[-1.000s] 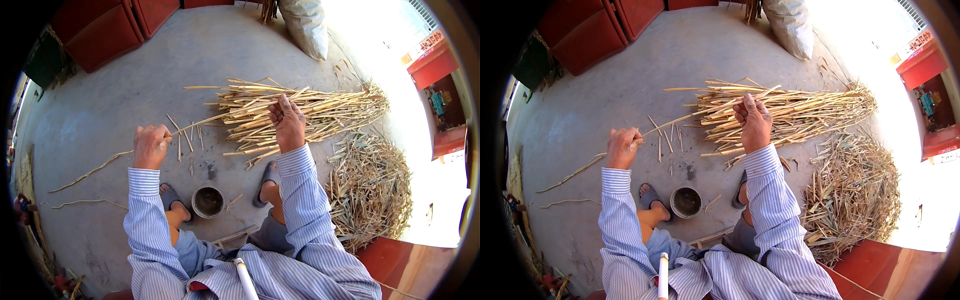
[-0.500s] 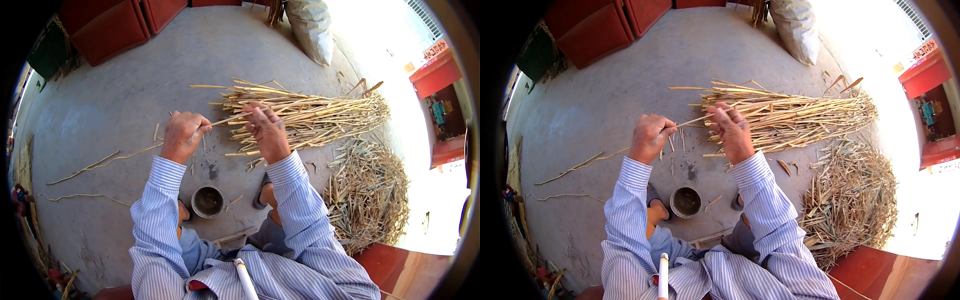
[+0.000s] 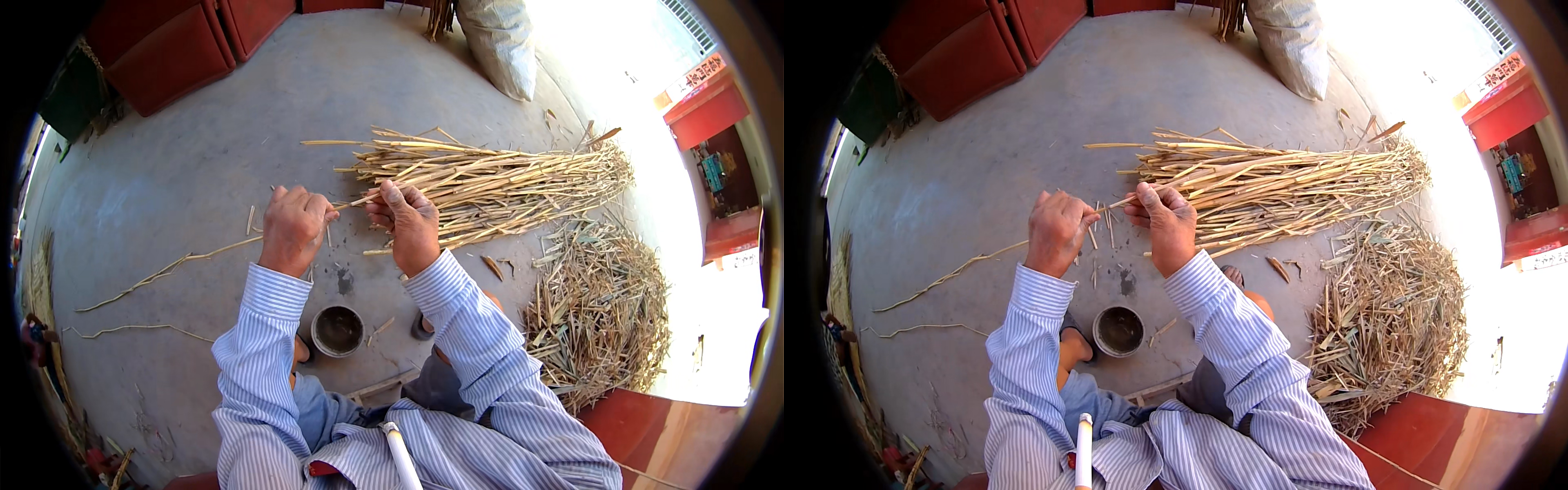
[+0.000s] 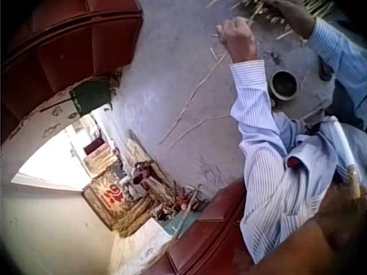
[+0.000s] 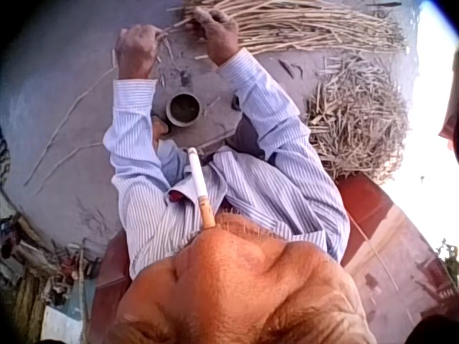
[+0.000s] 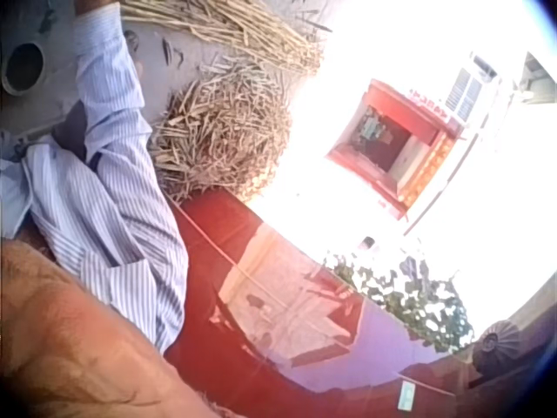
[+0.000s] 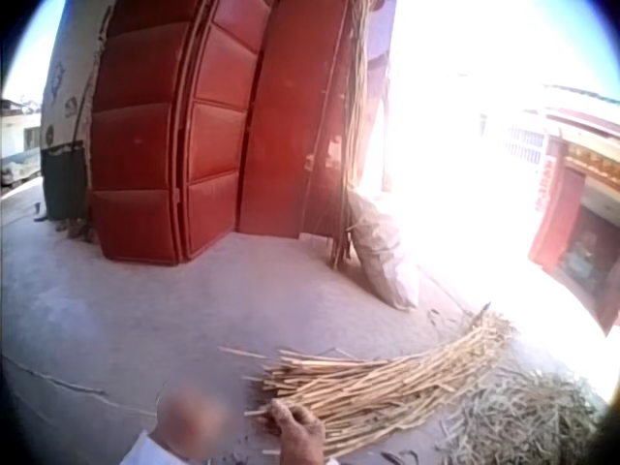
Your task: The person sits on the floor and repeatedly picks up dried sticks, strips their outer layers by hand, and places the processed sticks aside. The person handles the sticks one at a time, separating the usable core from the fibrous outer material.
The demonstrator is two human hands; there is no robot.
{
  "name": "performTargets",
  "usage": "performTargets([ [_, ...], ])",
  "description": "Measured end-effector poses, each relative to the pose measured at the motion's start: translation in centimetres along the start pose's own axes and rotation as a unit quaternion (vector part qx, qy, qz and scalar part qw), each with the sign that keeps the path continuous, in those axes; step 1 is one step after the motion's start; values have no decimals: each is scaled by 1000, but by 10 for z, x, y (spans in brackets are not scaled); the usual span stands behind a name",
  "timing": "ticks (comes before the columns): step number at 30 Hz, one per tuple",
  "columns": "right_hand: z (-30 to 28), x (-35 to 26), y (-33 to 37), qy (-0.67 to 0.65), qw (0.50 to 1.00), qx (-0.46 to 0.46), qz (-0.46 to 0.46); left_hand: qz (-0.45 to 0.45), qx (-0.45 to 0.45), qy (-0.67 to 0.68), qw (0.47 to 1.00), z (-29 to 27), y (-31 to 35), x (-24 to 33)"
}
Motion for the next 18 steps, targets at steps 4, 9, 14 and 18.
performTargets([
  [4, -8, 1, -4, 10, 999, 10, 28, 7, -11, -13, 1000, -4, 3, 2],
  [9, 15, 10, 0, 4, 997, -54, 51, 12, 0, -34, 999, -7, 7, -4],
  [14, 21, 22, 4, 15, 994, -69, 79, 29, 2, -52, 998, -4, 8, 2],
  [18, 14, 21, -1, 44, 995, -39, 86, 25, 0, -39, 999, -4, 11, 0],
])
Point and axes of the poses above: each hand's wrist, its own y-axis away from the middle knuckle, its own z-axis out of the palm, x = y × z, the point moved 9 cm from there along -y, towards the middle knuckle
